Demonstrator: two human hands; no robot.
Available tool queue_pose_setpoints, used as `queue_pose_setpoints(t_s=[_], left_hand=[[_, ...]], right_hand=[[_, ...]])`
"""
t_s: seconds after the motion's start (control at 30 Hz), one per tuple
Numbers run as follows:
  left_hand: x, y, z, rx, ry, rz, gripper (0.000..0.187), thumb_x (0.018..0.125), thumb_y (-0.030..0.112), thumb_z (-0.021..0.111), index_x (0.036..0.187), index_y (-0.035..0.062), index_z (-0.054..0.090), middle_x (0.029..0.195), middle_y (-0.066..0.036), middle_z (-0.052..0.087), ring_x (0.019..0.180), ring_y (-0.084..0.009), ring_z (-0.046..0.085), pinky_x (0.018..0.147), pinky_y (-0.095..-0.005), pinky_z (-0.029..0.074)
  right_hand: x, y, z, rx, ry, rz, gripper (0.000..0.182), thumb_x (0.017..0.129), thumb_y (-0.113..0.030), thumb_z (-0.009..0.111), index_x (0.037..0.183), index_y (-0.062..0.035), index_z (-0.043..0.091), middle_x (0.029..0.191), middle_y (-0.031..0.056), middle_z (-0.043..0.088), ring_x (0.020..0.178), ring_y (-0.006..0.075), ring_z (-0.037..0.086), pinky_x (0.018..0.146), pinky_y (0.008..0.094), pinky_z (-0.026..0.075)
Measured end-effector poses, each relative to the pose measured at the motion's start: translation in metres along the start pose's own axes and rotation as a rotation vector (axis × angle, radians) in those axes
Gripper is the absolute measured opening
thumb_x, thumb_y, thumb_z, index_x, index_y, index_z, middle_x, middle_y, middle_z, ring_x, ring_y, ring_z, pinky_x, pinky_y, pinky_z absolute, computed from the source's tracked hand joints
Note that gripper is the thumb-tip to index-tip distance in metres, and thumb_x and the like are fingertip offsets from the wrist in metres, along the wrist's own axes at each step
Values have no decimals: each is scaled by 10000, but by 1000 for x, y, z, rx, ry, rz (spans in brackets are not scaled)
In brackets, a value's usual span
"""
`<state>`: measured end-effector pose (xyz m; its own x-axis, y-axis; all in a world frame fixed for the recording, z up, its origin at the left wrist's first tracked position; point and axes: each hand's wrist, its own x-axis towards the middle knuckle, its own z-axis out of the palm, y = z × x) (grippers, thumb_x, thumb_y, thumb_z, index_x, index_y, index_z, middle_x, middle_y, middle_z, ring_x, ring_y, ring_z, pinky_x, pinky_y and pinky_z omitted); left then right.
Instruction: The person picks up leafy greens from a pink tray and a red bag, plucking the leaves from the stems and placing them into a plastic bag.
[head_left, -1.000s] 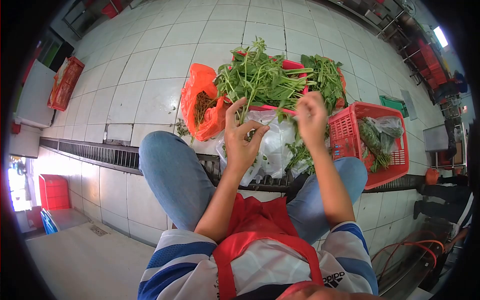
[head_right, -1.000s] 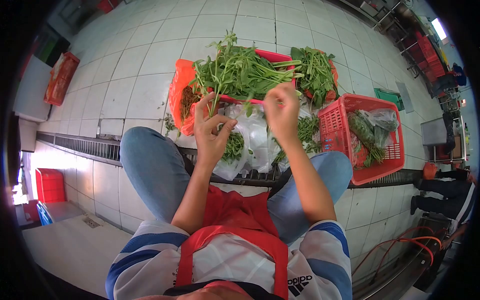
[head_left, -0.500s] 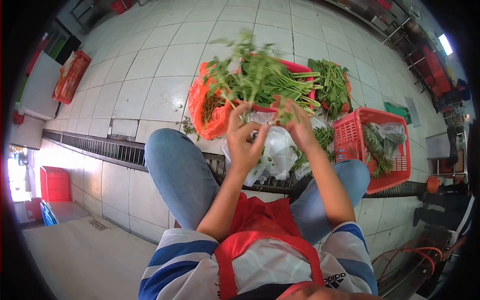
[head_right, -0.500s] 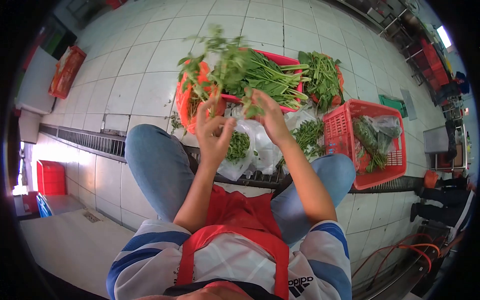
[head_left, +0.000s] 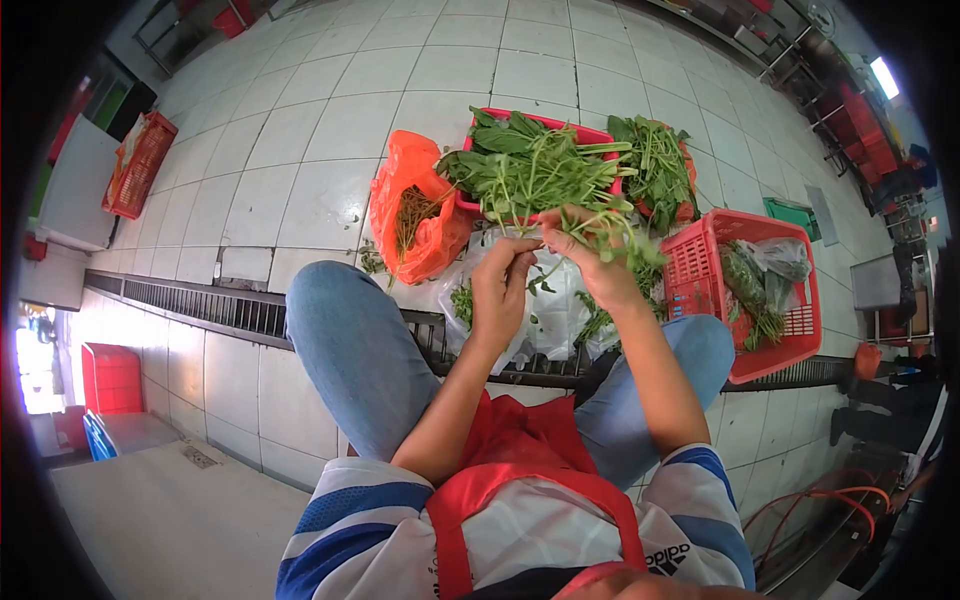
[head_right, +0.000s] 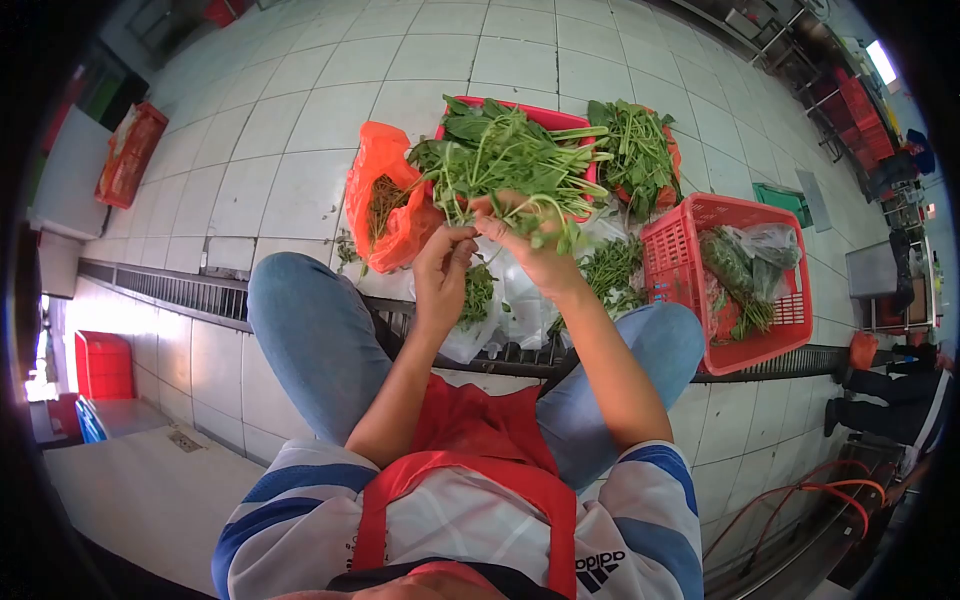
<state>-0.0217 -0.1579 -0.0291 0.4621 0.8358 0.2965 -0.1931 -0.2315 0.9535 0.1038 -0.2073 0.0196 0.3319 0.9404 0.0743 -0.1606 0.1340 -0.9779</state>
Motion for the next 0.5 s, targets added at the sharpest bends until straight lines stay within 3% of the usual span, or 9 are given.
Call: queue_pose_setpoints(t_s=[0.1,0.17,0.2,0.27,0.3,0.37,0.4,0.5], left_hand=[[3,5,-4,176,28,95,93,828,-27,515,902,-27,571,766,-62,537,685,-137,507,622,-233,400],[5,7,-6,230,55,149,91,818,-34,521,891,-26,576,760,-73,543,685,-149,514,629,-238,405],[6,7,-6,285,80,203,91,808,-41,527,879,-24,582,754,-83,549,686,-160,521,635,-243,411],[7,7,-8,287,94,204,109,790,-44,533,876,-7,589,761,-96,558,699,-205,523,634,-272,410],[7,6,-8,290,105,206,129,773,-48,540,872,10,596,768,-109,567,712,-249,525,632,-301,409],[8,4,-8,279,108,215,128,771,-47,540,871,10,596,765,-108,566,706,-250,523,627,-304,407],[8,3,-8,270,113,223,128,770,-47,541,869,10,596,763,-107,564,701,-250,521,623,-306,405],[8,3,-9,284,118,247,129,769,-49,537,868,11,596,764,-106,563,693,-252,513,616,-310,400]], right_hand=[[5,-9,-6,79,56,-40,280,760,-93,621,1026,-29,566,880,10,547,844,89,496,792,239,396],[7,-24,-15,310,448,-71,234,752,-90,607,975,-28,576,857,13,540,823,102,499,777,237,393],[7,-25,-27,309,445,-69,234,752,-90,607,975,-28,576,857,13,540,823,102,499,777,237,393],[5,-29,-46,-88,512,-471,161,743,-67,598,893,-12,583,865,29,553,826,114,508,757,241,394],[5,-33,-48,-89,513,-471,161,743,-67,598,893,-12,583,865,29,553,826,114,508,757,241,394],[3,-47,-49,-533,182,-453,100,730,-39,595,814,14,580,837,51,572,814,129,531,737,253,407],[2,-51,-46,-744,113,-436,74,717,-19,591,778,21,581,798,75,584,760,149,558,698,260,426],[-1,-47,-38,-879,51,-402,78,705,-28,604,770,12,590,779,85,587,705,171,572,659,262,438]])
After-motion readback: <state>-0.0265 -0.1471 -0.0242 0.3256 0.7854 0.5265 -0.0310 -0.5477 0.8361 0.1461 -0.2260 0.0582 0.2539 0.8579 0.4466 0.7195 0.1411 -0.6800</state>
